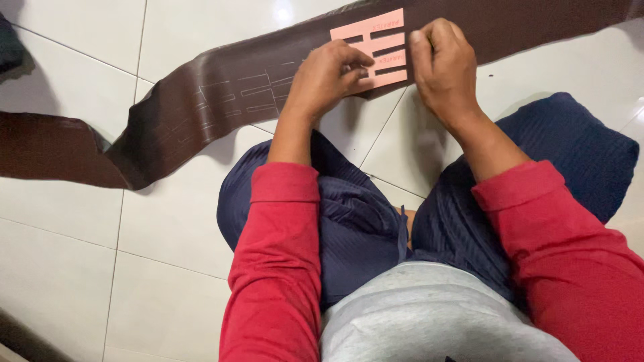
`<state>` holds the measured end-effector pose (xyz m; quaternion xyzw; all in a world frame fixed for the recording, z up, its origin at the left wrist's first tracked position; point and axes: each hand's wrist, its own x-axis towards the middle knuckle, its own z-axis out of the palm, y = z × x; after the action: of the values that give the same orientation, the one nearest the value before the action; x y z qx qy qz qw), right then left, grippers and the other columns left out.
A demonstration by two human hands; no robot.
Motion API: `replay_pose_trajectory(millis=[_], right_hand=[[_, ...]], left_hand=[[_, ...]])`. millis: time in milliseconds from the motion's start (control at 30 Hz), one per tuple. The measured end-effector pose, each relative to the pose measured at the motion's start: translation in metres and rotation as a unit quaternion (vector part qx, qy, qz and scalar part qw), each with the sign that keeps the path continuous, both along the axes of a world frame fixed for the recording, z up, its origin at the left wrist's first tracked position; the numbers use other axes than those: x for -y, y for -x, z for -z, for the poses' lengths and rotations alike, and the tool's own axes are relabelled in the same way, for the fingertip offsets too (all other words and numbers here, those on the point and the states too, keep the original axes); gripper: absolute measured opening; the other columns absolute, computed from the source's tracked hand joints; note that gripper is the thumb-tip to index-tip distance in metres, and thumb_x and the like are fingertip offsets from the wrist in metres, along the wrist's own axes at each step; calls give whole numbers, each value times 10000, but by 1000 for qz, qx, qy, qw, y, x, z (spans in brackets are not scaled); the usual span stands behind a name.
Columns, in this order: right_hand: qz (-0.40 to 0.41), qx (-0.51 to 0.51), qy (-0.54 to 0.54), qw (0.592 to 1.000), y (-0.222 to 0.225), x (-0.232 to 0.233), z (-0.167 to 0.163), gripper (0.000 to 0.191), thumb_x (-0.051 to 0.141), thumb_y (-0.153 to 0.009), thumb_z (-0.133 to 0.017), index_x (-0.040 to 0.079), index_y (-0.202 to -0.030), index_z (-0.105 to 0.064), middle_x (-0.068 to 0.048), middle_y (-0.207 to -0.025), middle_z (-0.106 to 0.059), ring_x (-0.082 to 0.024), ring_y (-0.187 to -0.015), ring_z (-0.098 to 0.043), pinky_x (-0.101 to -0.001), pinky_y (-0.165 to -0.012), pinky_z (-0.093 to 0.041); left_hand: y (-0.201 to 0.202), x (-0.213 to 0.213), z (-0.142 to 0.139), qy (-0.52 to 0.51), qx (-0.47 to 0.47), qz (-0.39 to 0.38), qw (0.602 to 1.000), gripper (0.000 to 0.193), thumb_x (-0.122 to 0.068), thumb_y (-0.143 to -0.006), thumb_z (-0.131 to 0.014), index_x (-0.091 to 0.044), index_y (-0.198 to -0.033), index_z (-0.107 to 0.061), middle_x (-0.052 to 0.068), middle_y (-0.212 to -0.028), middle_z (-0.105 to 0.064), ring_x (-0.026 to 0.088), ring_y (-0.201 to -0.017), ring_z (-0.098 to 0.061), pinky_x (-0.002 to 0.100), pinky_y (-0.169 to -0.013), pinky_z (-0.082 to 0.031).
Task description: The person sits on a tiled floor and uses a pink pattern piece to mark a long brown fabric roll. They repeatedly align the pattern, trace its outline with a pencil, and shift the pattern to adjacent sections to continue marking.
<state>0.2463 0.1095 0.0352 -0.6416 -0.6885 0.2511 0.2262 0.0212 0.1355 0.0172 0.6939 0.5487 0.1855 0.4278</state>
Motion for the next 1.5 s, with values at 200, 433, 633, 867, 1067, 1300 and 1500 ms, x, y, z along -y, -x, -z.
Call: replay_pose_trajectory(millis=[200,433,633,867,1067,1300,1500], right_hand=[[-79,117,-65,988,-19,3,0,903,373,-697,-977,42,-1422,-554,-156,-1203,-503,-342,-987,-652,-436,-751,-564],[-15,-30,41,999,-67,9,-2,484,173,-892,-924,42,-1222,-595,-81,-1122,-662,-203,-980,-702,-351,-844,-589],[16,-21,-22,999,-167,1,-33,179,-69,-953,-768,-31,-1117,-709,-76,-1054,-743,-138,-918,-706,-299,-772,-570],[78,-48,107,990,-192,7,-55,228,13,-1021,-764,-35,-1228,-682,-136,-1032,-749,-139,-921,-743,-283,-765,-594],[15,-7,124,992,-128,22,-44,263,78,-956,-807,-13,-1180,-705,-110,-1023,-756,-139,-907,-725,-286,-779,-584],[-18,26,115,993,-60,32,-37,264,167,-915,-883,11,-1054,-722,-89,-889,-726,-146,-782,-678,-301,-718,-554],[-15,-8,104,994,-36,31,-41,280,159,-912,-862,30,-1099,-698,-64,-882,-722,-131,-773,-681,-310,-702,-560]], left_hand=[[-4,30,-32,-62,-149,-206,965,282,-228,-897,-758,-168,-1169,-714,35,-1180,-651,303,-1120,-597,444,-932,-500],[-27,71,-32,15,-263,-191,946,808,-356,-914,-767,-166,-1558,-318,78,-1609,-302,365,-1482,-295,582,-1137,-338],[-12,85,-40,141,-295,-129,936,1332,-660,-741,-875,-245,-1621,35,16,-1716,77,391,-1572,64,732,-1180,-120],[70,88,-58,137,-352,-97,921,1384,-599,-634,-939,-324,-1660,-52,-14,-1740,30,408,-1581,42,704,-1231,-86],[92,111,-58,95,-357,-150,917,1238,-467,-710,-925,-204,-1659,-176,162,-1711,-14,466,-1545,5,652,-1231,-115],[-42,155,-106,44,-306,-85,947,888,-526,-898,-724,-9,-1526,-366,144,-1565,-431,312,-930,-726,400,-739,-586],[-109,185,-113,100,-311,97,940,1065,-569,-832,-710,-43,-1596,-187,152,-1691,-103,242,-772,-735,337,-618,-570]])
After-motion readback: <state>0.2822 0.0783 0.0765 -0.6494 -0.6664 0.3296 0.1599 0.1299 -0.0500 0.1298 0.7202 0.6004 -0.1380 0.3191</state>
